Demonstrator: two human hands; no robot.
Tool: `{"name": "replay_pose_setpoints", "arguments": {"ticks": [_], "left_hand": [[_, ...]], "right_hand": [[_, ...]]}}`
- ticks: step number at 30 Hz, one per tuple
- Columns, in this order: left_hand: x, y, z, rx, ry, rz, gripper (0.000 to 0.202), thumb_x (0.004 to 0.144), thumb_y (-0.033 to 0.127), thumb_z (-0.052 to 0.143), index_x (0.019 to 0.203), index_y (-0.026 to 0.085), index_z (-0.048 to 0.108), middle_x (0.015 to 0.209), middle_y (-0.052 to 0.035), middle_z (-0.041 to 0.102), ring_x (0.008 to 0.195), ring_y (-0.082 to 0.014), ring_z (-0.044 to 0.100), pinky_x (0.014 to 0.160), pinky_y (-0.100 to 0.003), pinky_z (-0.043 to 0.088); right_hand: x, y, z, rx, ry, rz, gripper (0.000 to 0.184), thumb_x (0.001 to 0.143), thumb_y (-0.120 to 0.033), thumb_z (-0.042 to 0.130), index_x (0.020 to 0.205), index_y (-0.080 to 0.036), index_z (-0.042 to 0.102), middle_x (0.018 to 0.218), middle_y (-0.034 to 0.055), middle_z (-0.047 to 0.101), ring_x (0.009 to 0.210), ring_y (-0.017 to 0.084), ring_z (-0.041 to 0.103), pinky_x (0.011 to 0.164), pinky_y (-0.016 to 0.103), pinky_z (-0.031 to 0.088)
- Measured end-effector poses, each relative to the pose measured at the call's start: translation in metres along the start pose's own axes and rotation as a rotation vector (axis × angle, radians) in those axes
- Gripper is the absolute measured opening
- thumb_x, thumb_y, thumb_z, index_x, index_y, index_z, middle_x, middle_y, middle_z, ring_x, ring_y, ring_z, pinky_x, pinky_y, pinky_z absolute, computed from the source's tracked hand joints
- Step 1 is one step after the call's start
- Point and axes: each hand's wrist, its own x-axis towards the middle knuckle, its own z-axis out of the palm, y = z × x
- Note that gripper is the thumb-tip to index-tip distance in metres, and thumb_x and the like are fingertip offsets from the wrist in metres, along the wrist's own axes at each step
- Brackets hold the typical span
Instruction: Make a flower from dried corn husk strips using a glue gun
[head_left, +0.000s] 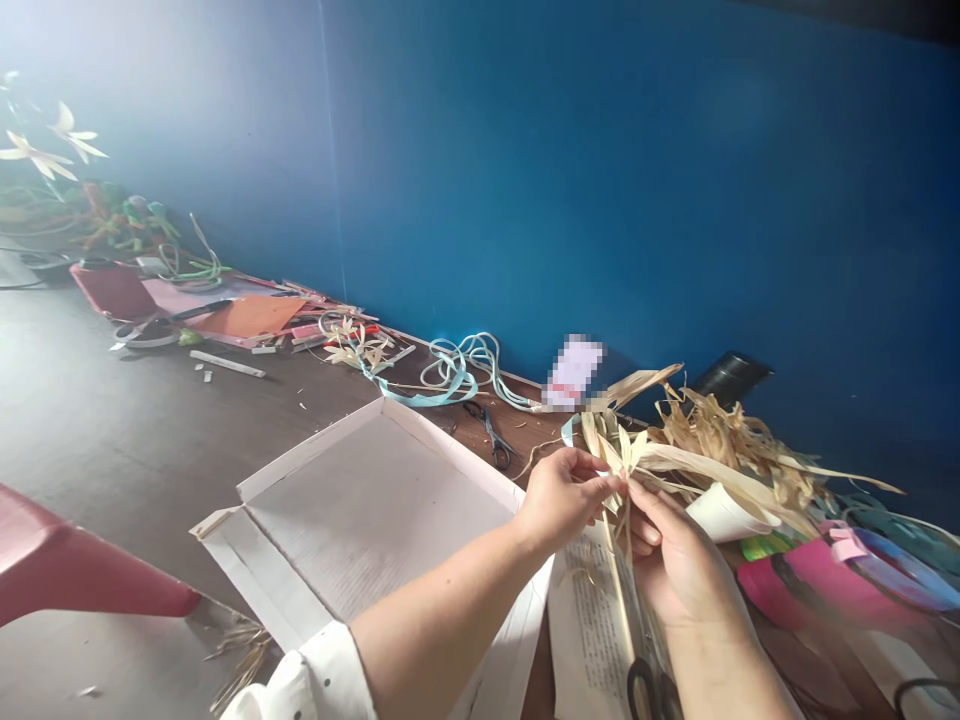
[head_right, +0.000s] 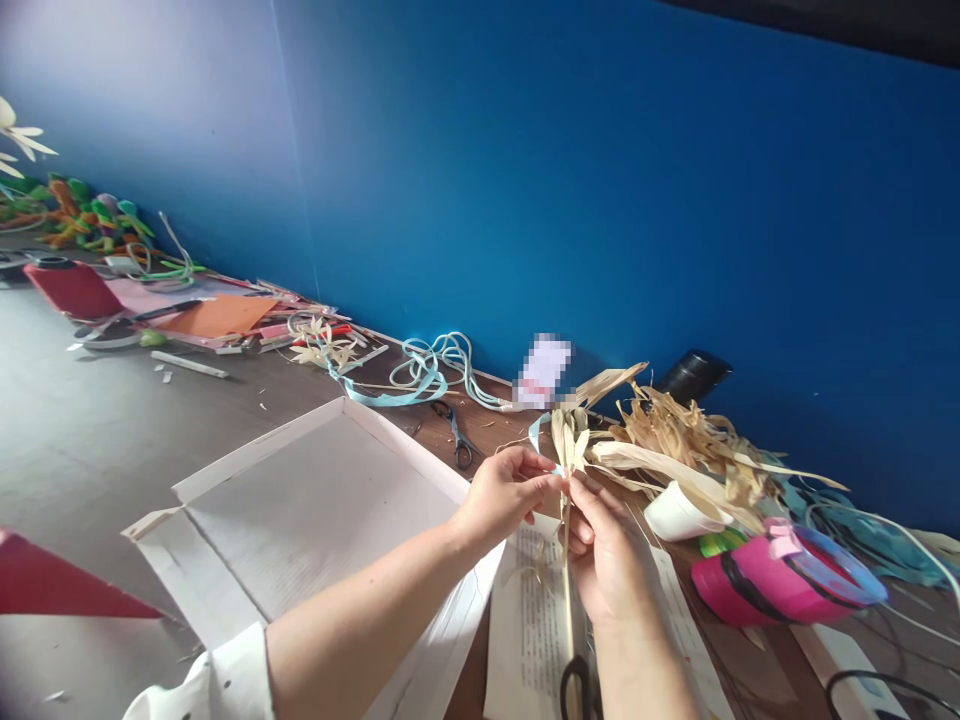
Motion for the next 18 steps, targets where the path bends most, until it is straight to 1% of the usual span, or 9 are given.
{"name": "replay_pose_setpoints", "arguments": {"ticks": [2, 6, 9, 13, 18], "left_hand": [[-0.0018, 0.0038, -0.0001, -0.028, 0.001, -0.023, 0.034, 0.068, 0.035, 0.075, 0.091, 0.013, 0.064, 0.068, 0.0007, 0.059, 0.051, -0.0058, 0.047, 0.044, -0.018, 0.037], [-0.0054, 0.0104, -0.0006, -0.086, -0.09, -0.084, 0.044, 0.066, 0.041, 0.075, 0.097, 0.01, 0.069, 0.069, -0.0018, 0.061, 0.054, -0.0054, 0.045, 0.049, -0.019, 0.037], [-0.0055, 0.0098, -0.0009, -0.1, -0.096, -0.075, 0.05, 0.061, 0.046, 0.077, 0.094, 0.009, 0.072, 0.07, -0.0031, 0.062, 0.053, -0.0053, 0.044, 0.051, -0.02, 0.036], [-0.0033, 0.0053, -0.0015, -0.11, -0.092, -0.056, 0.05, 0.058, 0.049, 0.079, 0.086, 0.009, 0.073, 0.069, -0.0029, 0.062, 0.053, -0.0054, 0.043, 0.052, -0.021, 0.034], [-0.0018, 0.0031, -0.0048, -0.149, -0.141, -0.064, 0.049, 0.055, 0.049, 0.081, 0.082, 0.009, 0.072, 0.068, -0.0022, 0.061, 0.056, -0.006, 0.044, 0.054, -0.022, 0.032]], "right_hand": [[-0.0013, -0.0004, -0.0003, 0.017, -0.013, 0.009, 0.025, 0.066, -0.026, 0.081, 0.085, -0.017, 0.068, 0.055, -0.0095, 0.037, 0.043, -0.001, 0.023, 0.035, 0.01, 0.023], [-0.004, 0.002, -0.0002, 0.047, -0.036, 0.032, 0.024, 0.065, -0.026, 0.081, 0.083, -0.016, 0.069, 0.058, -0.0093, 0.036, 0.044, -0.001, 0.023, 0.036, 0.009, 0.026], [-0.0041, 0.0037, 0.0001, 0.06, -0.042, 0.053, 0.025, 0.064, -0.026, 0.082, 0.082, -0.016, 0.069, 0.06, -0.0089, 0.04, 0.044, -0.002, 0.023, 0.035, 0.009, 0.026], [-0.0039, 0.0034, -0.0011, 0.066, -0.039, 0.076, 0.026, 0.062, -0.026, 0.083, 0.082, -0.017, 0.069, 0.062, -0.0081, 0.047, 0.043, -0.002, 0.024, 0.035, 0.009, 0.026], [-0.0048, 0.0012, -0.0039, 0.089, -0.071, 0.128, 0.023, 0.061, -0.022, 0.081, 0.079, -0.017, 0.068, 0.061, -0.0065, 0.052, 0.04, -0.001, 0.025, 0.034, 0.01, 0.027]]}}
